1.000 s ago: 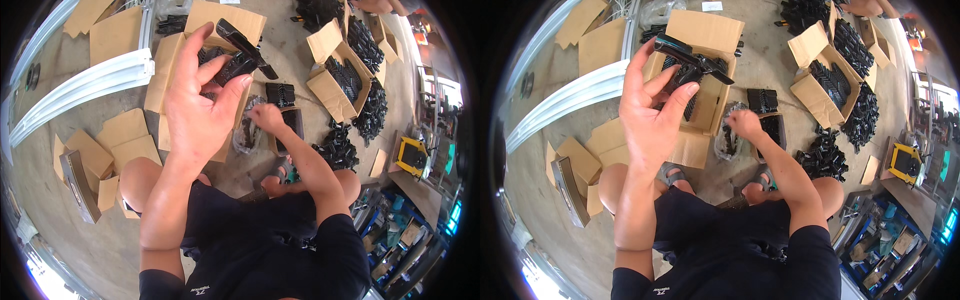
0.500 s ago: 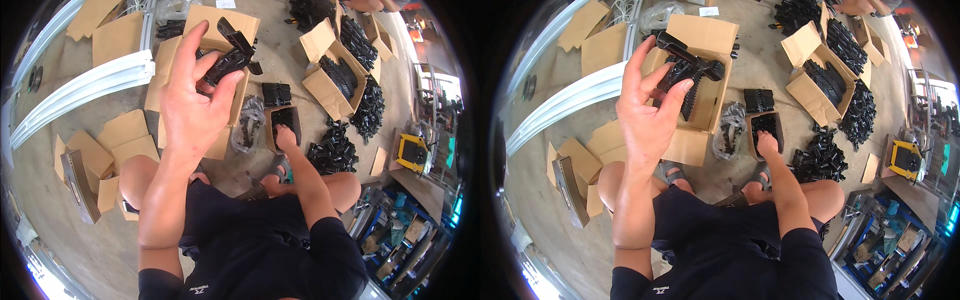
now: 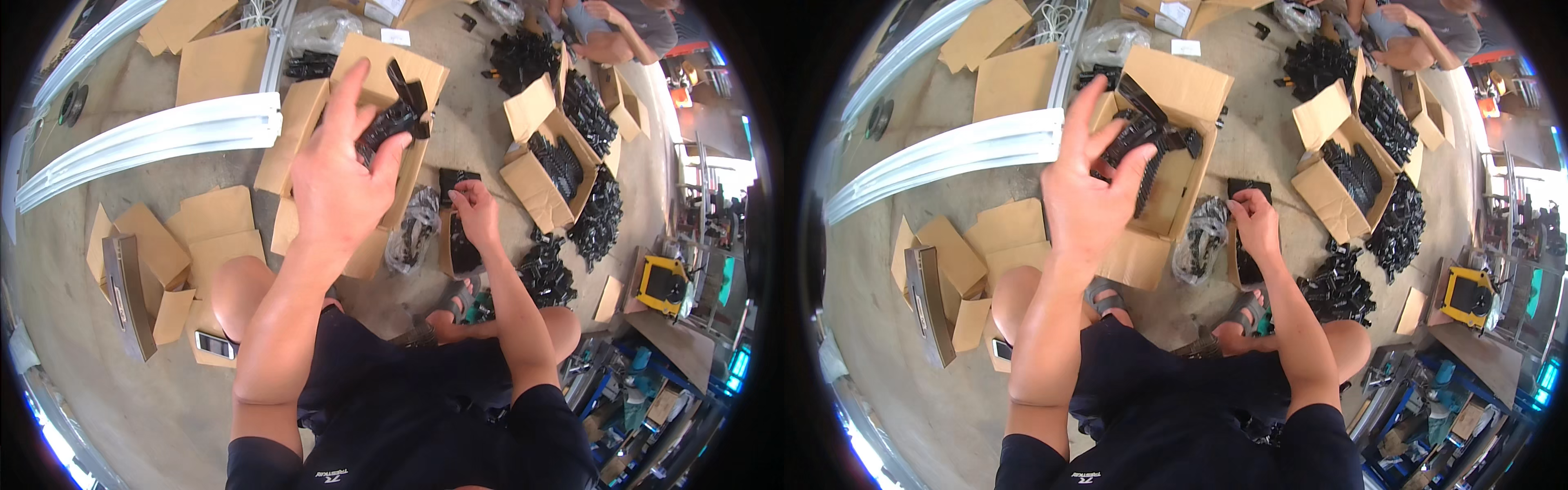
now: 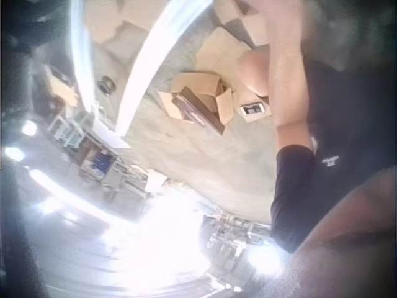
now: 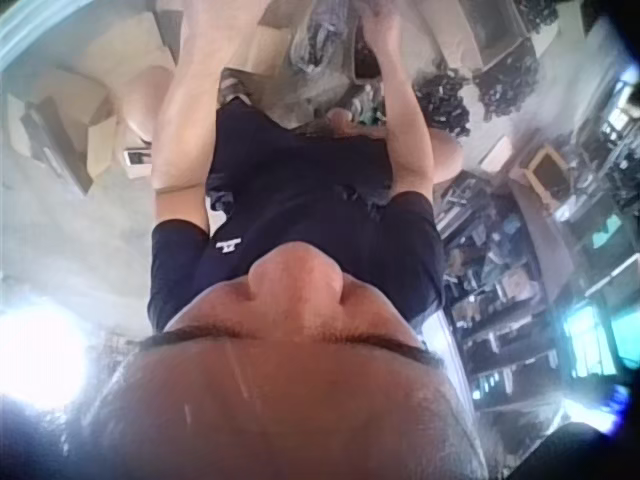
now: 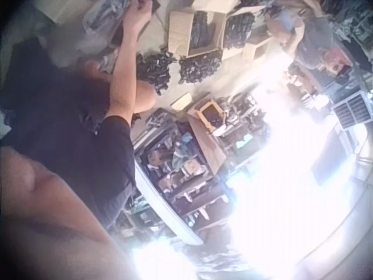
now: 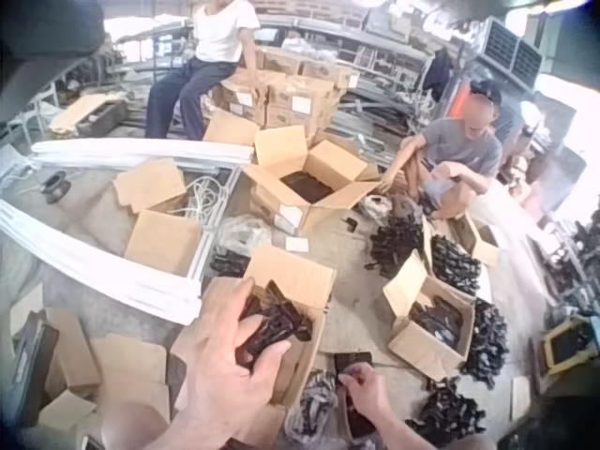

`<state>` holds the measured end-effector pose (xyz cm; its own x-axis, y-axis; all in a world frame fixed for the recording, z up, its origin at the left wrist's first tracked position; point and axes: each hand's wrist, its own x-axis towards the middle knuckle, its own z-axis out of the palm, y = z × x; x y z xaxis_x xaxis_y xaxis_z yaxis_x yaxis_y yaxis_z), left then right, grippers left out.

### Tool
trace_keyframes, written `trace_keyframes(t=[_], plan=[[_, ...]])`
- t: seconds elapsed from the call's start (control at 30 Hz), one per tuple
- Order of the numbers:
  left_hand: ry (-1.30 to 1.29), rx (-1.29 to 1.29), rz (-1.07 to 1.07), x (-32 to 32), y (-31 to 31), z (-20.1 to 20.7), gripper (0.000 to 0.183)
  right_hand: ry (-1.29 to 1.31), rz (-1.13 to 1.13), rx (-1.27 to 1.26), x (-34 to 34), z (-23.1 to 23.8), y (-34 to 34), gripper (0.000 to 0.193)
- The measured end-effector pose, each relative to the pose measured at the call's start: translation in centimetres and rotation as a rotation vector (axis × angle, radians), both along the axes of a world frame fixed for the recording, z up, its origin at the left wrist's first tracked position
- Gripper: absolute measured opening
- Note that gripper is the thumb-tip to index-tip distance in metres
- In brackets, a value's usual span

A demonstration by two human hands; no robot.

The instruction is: The person sits on the floor and uses their hands to assemble small black plastic and metal bracket components taken from a cardboard box.

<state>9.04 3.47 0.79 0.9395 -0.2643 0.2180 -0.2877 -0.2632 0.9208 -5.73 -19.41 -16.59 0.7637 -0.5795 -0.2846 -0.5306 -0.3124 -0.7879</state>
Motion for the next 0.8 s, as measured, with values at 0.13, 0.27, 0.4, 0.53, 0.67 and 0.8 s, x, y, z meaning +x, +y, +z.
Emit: trace_keyframes(t=[0.13, 0.27, 0.4, 0.53, 0.67, 0.8], plan=[[-0.231, 0.104, -0.03, 0.0, -0.5, -1.2, 0.081, -0.144, 0.058, 0.172, 1.7, 8.6, 1.5, 0.016], [-0.385, 0.168, -0.106, -1.0, -1.0, -1.0, 0.082, -0.504, 0.249, 0.057, 1.1, 15.2, 2.2, 0.018], [-0.405, 0.294, -0.188, -2.5, -1.7, -1.3, 0.078, -0.728, 0.12, 0.175, 0.4, 18.8, 4.0, 0.016], [-0.53, 0.283, -0.275, -4.0, -3.3, -1.4, 0.08, -0.767, 0.351, -0.56, -0.6, 19.9, 2.8, 0.022], [-0.603, 0.314, -0.307, -5.2, -4.5, -1.5, 0.084, -0.878, 0.394, -0.939, -0.3, 18.9, 1.7, 0.027], [-0.64, 0.285, -0.318, -5.9, -5.2, -1.6, 0.086, -0.873, 0.368, -1.103, -0.5, 18.3, 1.1, 0.02]])
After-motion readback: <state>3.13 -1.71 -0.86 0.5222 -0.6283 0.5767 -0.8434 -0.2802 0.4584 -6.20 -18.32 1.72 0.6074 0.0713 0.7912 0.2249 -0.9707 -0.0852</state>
